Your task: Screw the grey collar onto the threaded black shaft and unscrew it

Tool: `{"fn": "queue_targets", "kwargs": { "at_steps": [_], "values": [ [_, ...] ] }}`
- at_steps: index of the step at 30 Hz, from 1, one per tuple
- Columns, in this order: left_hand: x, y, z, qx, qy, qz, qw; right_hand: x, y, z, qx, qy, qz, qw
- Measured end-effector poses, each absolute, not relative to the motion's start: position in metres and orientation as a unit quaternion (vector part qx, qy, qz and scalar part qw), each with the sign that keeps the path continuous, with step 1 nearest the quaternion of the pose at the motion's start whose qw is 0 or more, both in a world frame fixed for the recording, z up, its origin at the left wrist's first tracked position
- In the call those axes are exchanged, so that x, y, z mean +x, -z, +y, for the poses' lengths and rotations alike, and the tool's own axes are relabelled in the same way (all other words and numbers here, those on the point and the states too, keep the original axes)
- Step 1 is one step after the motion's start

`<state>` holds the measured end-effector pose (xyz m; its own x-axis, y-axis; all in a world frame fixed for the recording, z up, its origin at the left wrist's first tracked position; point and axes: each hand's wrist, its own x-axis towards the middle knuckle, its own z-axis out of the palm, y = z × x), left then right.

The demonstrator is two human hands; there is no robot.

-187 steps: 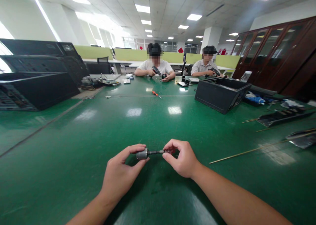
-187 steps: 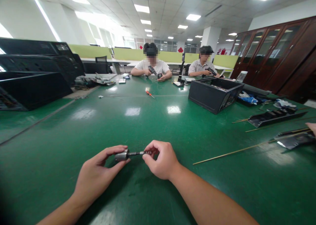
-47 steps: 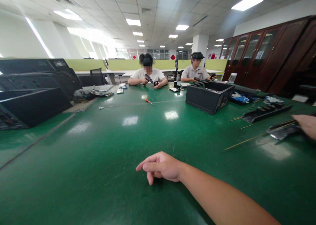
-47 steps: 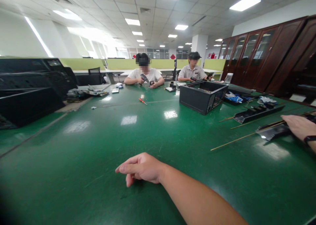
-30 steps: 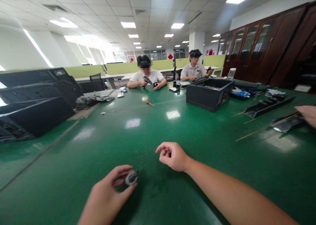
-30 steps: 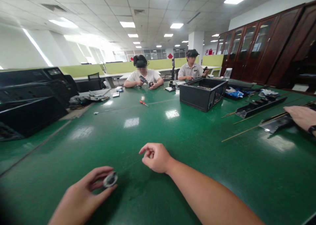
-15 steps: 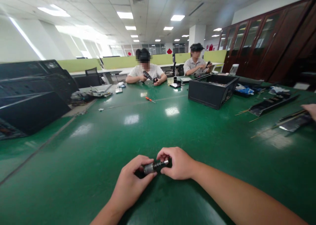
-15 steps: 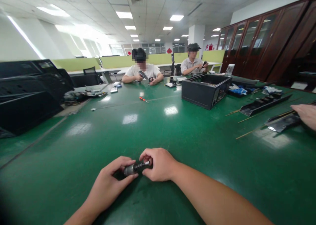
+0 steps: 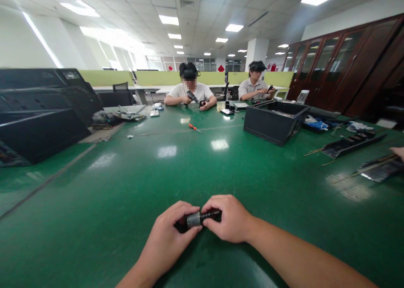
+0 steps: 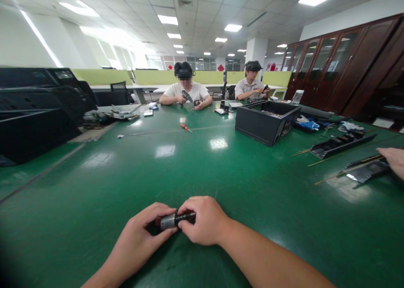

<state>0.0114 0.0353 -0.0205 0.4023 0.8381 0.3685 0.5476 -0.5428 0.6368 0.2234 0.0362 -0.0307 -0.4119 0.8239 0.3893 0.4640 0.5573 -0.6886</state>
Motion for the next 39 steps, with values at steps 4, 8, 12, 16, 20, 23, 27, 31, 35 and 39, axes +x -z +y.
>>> {"fn": "queue_targets", "kwargs": {
  "at_steps": [4, 8, 12, 16, 20, 23, 27, 31, 35, 39],
  "values": [
    [0.0125, 0.0185, 0.0336, 0.812, -0.342, 0.424, 0.211, 0.2239, 0.0301, 0.0355, -0.4, -0.249, -0.803, 0.364],
    [0.0132, 0.0174, 0.0301, 0.806, -0.366, 0.422, 0.199, 0.2252, 0.0296, 0.0337, -0.391, -0.255, -0.807, 0.363],
    [0.0134, 0.0186, 0.0278, 0.799, -0.38, 0.421, 0.2, 0.2256, 0.0285, 0.0325, -0.394, -0.254, -0.808, 0.357],
    [0.0144, 0.0192, 0.0275, 0.798, -0.378, 0.423, 0.203, 0.2253, 0.0266, 0.0319, -0.394, -0.263, -0.807, 0.352],
    [0.0154, 0.0177, 0.0276, 0.798, -0.381, 0.424, 0.197, 0.225, 0.025, 0.0312, -0.397, -0.273, -0.801, 0.356],
    [0.0156, 0.0164, 0.0274, 0.798, -0.391, 0.419, 0.188, 0.2245, 0.0244, 0.0306, -0.396, -0.276, -0.796, 0.365],
    [0.0153, 0.0157, 0.0266, 0.799, -0.403, 0.412, 0.175, 0.2241, 0.0239, 0.0302, -0.392, -0.268, -0.795, 0.377],
    [0.0147, 0.0166, 0.0263, 0.799, -0.407, 0.409, 0.167, 0.2243, 0.0239, 0.0304, -0.39, -0.265, -0.796, 0.379],
    [0.0143, 0.0168, 0.0271, 0.799, -0.41, 0.409, 0.162, 0.2245, 0.0245, 0.0304, -0.393, -0.265, -0.793, 0.382],
    [0.0142, 0.017, 0.0277, 0.798, -0.414, 0.409, 0.158, 0.2241, 0.0246, 0.0307, -0.394, -0.264, -0.792, 0.384]
  ]
}}
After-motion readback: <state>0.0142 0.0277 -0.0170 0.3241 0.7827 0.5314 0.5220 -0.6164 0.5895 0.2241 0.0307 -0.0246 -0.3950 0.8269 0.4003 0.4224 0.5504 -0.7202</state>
